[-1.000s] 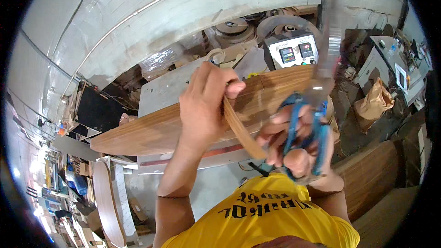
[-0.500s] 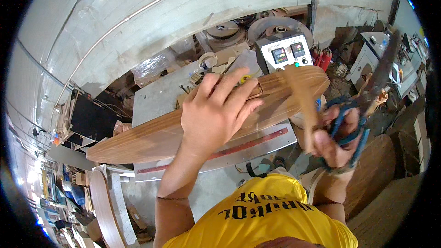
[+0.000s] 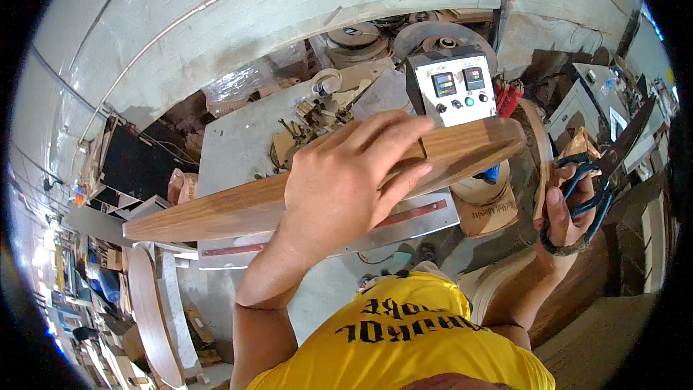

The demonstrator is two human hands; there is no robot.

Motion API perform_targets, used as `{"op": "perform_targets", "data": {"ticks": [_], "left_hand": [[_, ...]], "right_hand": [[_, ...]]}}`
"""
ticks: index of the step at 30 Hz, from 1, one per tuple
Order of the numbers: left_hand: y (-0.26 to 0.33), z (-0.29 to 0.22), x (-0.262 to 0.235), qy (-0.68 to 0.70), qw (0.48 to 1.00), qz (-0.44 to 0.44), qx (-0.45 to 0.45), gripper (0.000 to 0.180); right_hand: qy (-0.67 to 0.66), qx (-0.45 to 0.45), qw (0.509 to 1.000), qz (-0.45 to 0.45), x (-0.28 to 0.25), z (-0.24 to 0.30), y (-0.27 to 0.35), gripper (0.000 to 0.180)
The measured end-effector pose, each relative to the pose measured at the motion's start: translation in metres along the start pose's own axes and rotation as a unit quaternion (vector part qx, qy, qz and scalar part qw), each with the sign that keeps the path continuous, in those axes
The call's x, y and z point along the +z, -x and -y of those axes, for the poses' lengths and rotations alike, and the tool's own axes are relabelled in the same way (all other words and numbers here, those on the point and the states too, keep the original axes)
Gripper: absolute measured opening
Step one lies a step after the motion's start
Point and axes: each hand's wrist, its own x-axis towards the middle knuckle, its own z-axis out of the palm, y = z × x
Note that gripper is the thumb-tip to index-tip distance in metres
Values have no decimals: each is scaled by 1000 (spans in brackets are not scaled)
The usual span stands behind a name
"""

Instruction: The person cuts a strip of edging with scissors, applies it to the side of a wooden board using a heat gun, and sands the edge with a piece of sandpaper.

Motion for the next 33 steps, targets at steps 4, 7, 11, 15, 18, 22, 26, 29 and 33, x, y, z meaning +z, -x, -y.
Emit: {"op": "perform_targets", "data": {"ticks": [4, 7, 11, 15, 18, 22, 26, 29, 33], "left_hand": [[7, -5, 1, -7, 1000, 14, 14, 27], [15, -3, 2, -5, 999, -5, 34, 26], [24, -3, 2, -38, 996, -17, 75, 35], [27, -5, 4, -59, 993, -37, 95, 38], [23, -5, 3, -44, 994, -25, 98, 38], [19, -18, -1, -67, 997, 19, 43, 41], [20, -29, -5, -107, 993, 56, -3, 46], [14, -24, -3, -99, 993, 61, -2, 44], [10, -34, -5, -130, 990, 35, -46, 41]], "right_hand": [[53, -35, 998, -18, -11, -15, -3, 50], [16, -21, 1000, -11, -13, -16, -3, 51], [7, -96, 995, -22, -13, -24, -9, 49], [-8, -120, 993, -1, -14, -19, -17, 51], [48, -99, 994, 17, -34, -10, -27, 64], [105, -84, 989, 65, -53, -27, -78, 48], [135, -14, 962, 236, -31, -31, -150, 44], [250, -62, 898, 356, -1, -83, -195, 46], [357, -116, 768, 519, 75, -181, -216, 51]]}}
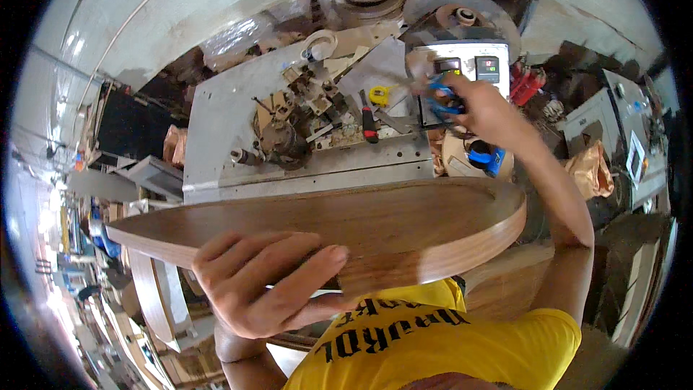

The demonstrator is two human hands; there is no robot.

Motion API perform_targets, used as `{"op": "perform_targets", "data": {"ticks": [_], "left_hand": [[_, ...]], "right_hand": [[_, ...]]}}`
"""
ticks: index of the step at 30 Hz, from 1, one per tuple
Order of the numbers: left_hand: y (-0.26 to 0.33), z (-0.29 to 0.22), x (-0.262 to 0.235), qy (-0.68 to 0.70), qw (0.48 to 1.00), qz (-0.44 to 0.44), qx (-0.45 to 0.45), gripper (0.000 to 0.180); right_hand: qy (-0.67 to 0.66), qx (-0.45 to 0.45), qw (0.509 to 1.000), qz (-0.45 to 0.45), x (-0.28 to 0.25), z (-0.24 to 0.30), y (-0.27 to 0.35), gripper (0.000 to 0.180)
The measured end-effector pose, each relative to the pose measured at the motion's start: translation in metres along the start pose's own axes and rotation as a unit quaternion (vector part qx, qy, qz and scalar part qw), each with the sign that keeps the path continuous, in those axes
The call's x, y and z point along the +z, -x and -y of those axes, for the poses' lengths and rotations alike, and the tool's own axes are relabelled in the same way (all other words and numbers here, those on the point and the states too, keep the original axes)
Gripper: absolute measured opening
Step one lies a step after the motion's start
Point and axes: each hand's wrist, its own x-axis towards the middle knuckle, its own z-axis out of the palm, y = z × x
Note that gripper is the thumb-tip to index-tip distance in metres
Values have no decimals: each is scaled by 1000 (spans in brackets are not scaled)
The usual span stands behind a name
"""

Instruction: The person cuts a strip of edging with scissors, applies it to the side of a wooden board using a heat gun, and sands the edge with a piece of sandpaper.

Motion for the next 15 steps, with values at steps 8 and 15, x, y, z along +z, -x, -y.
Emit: {"op": "perform_targets", "data": {"ticks": [8, 15], "left_hand": [[-2, 12, 14, -78, 996, -29, -20, 52], [-7, 10, 18, -73, 996, -40, -37, 57]], "right_hand": [[145, -76, 970, 177, 198, -73, -82, 21], [108, -62, 965, 231, 242, -95, -105, 15]]}}
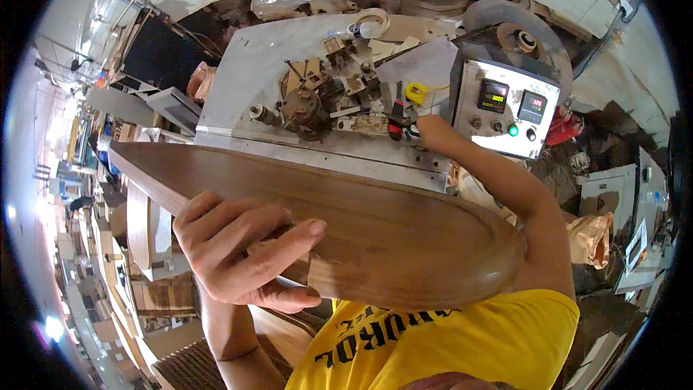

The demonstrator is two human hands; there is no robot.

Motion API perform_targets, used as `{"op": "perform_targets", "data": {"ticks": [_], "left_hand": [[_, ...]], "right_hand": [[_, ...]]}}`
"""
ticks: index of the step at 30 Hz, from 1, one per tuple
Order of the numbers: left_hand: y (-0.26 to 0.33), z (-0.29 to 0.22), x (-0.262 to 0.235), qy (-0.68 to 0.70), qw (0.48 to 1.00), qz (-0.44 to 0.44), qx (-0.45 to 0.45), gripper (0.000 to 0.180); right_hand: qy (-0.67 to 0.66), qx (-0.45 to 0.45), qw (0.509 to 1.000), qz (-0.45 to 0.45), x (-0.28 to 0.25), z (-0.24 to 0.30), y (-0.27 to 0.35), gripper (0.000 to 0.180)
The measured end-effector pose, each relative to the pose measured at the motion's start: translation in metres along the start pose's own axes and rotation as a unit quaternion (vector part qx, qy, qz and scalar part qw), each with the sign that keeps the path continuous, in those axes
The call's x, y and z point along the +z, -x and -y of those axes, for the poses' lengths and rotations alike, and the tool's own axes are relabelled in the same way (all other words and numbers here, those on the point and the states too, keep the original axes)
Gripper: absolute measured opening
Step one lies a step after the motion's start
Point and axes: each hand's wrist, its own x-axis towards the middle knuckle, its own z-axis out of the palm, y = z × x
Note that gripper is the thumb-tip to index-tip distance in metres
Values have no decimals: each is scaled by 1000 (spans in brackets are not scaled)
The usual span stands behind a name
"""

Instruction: The person cuts a strip of edging with scissors, applies it to the side of a wooden board using a heat gun, and sands the edge with a piece of sandpaper.

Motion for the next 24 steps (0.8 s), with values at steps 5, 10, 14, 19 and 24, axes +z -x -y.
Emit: {"op": "perform_targets", "data": {"ticks": [5, 10, 14, 19, 24], "left_hand": [[3, 2, 2, -7, 1000, -2, 2, 60], [-2, 2, 3, -11, 1000, -6, 2, 61], [-2, 7, 6, -11, 1000, -13, 13, 62], [-5, 6, 5, -9, 1000, -19, 9, 60], [-4, 7, 5, -19, 1000, -17, 10, 60]], "right_hand": [[-22, 10, 999, -37, -1, -2, 7, 17], [-26, 7, 1000, -15, 24, -18, -6, 29], [-11, 6, 999, -39, 30, -19, -7, 42], [-284, 198, 937, -40, 22, -2, -6, 37], [-436, 246, 864, -49, 37, 15, 15, 30]]}}
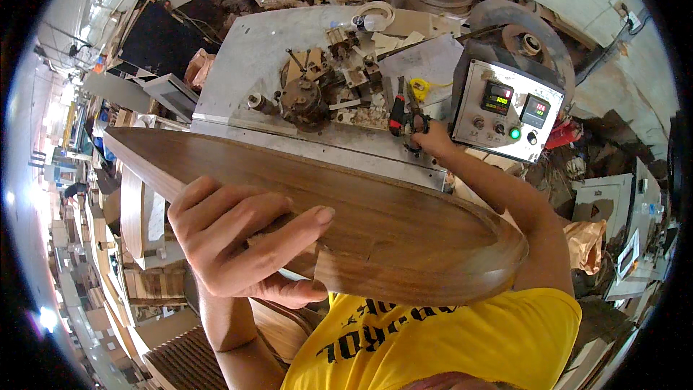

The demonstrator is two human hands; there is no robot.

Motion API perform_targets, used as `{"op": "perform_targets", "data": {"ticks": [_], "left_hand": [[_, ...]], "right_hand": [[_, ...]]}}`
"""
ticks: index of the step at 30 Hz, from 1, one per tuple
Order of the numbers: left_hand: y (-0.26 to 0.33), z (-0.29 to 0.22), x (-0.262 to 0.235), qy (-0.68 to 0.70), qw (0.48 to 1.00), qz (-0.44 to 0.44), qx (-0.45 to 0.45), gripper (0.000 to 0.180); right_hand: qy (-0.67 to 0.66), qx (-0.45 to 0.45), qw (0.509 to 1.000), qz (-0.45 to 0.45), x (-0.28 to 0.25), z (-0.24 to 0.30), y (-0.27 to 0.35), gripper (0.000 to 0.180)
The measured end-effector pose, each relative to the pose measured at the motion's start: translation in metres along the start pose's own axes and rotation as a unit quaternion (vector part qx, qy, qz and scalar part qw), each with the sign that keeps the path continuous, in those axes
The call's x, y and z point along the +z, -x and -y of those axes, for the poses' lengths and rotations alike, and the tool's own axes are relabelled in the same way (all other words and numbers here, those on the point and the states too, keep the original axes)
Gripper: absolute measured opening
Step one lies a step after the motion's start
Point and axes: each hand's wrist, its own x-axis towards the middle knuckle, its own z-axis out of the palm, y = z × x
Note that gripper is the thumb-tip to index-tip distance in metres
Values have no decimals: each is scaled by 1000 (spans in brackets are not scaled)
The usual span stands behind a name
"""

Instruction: The person cuts a strip of edging with scissors, applies it to the side of a wooden board using a heat gun, and sands the edge with a piece of sandpaper.

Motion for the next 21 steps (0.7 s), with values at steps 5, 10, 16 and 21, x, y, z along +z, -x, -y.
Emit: {"op": "perform_targets", "data": {"ticks": [5, 10, 16, 21], "left_hand": [[2, -7, -3, 2, 999, 38, -27, 72], [8, -8, -3, 6, 999, 37, -34, 72], [-4, 3, 1, 8, 1000, 6, 11, 59], [-3, 6, 2, 1, 1000, 7, 18, 59]], "right_hand": [[-93, 30, 994, 45, 5, -46, 7, 28], [-92, 28, 992, 76, -11, -35, 42, 27], [-240, 149, 959, 35, 0, -38, 1, 23], [-365, 208, 907, 27, -3, -9, -24, 21]]}}
